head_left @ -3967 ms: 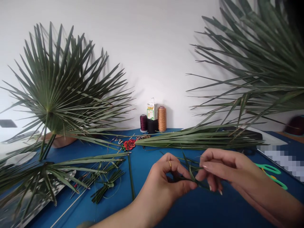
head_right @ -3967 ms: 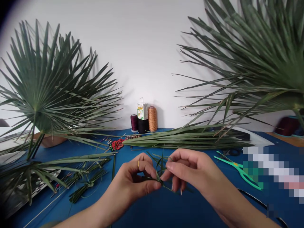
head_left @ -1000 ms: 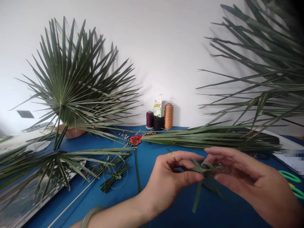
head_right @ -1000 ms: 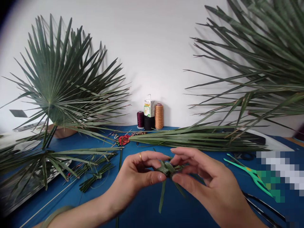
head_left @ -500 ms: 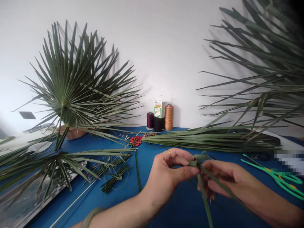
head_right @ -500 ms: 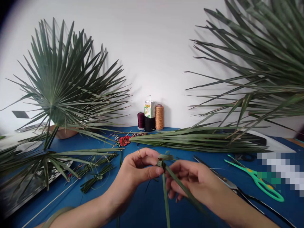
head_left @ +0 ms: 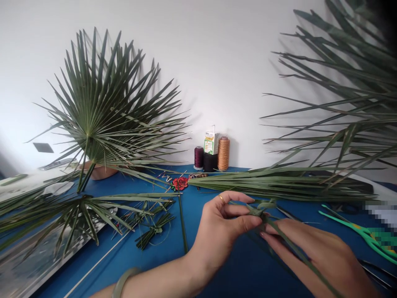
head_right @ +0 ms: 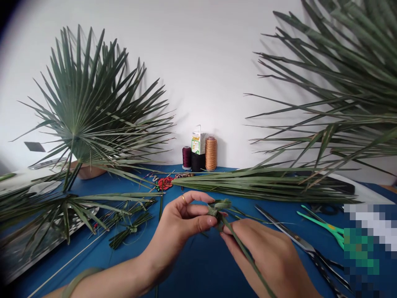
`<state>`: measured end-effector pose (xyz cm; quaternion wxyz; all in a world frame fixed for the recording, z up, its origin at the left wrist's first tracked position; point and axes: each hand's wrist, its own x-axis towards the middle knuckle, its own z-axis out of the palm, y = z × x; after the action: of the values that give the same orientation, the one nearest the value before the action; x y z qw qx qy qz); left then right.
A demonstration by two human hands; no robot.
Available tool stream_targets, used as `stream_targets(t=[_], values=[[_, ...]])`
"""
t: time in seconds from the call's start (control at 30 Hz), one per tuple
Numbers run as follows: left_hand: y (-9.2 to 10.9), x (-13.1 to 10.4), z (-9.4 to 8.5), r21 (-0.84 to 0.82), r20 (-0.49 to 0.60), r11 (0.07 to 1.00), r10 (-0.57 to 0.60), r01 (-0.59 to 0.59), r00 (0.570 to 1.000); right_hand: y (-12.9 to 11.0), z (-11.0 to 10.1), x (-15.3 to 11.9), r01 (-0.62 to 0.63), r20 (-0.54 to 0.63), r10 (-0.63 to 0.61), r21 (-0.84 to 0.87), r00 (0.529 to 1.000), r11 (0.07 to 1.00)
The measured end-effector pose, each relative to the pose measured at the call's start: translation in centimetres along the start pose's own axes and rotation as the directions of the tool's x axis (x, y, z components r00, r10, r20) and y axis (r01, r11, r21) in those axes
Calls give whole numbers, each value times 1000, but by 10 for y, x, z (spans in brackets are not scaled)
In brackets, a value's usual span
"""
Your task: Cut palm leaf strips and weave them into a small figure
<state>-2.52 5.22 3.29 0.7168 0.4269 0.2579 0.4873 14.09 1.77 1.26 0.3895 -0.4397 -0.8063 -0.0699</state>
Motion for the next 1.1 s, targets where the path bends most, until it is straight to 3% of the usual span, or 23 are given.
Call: stream_targets(t=[0.07, 0.13, 0.33, 0.57, 0.7, 0.8, 1.0, 1.1], values=[[0, -1, 0, -15, -11, 1000, 25, -25, 1000, 4, 0, -3, 235, -42, -243, -141, 969, 962], [0, -2, 1, -41, 8, 998, 53, -53, 999, 8, -1, -5, 395, -16, -410, -238, 912, 888], [-4, -4, 2, -113, 140, 990, 100, -85, 985, 18, -5, -6, 526, 101, -524, -324, 846, 786], [-6, -3, 1, -120, 195, 993, 18, 5, 981, 23, 3, -11, 368, -83, -418, -344, 904, 864], [-5, -5, 1, -82, 282, 995, -32, 58, 959, 26, 0, -6, 197, -25, -201, -122, 979, 973], [-6, -5, 2, -40, 307, 994, -80, 97, 948, 25, -7, -1, 73, 17, -72, -37, 997, 997], [-10, -2, -1, -28, 290, 990, -122, 136, 949, 23, -14, 0, 153, -74, -166, -152, 983, 976], [-12, -2, 0, 25, 294, 977, -208, 210, 933, 24, -13, -1, 145, -107, -166, -182, 980, 973]])
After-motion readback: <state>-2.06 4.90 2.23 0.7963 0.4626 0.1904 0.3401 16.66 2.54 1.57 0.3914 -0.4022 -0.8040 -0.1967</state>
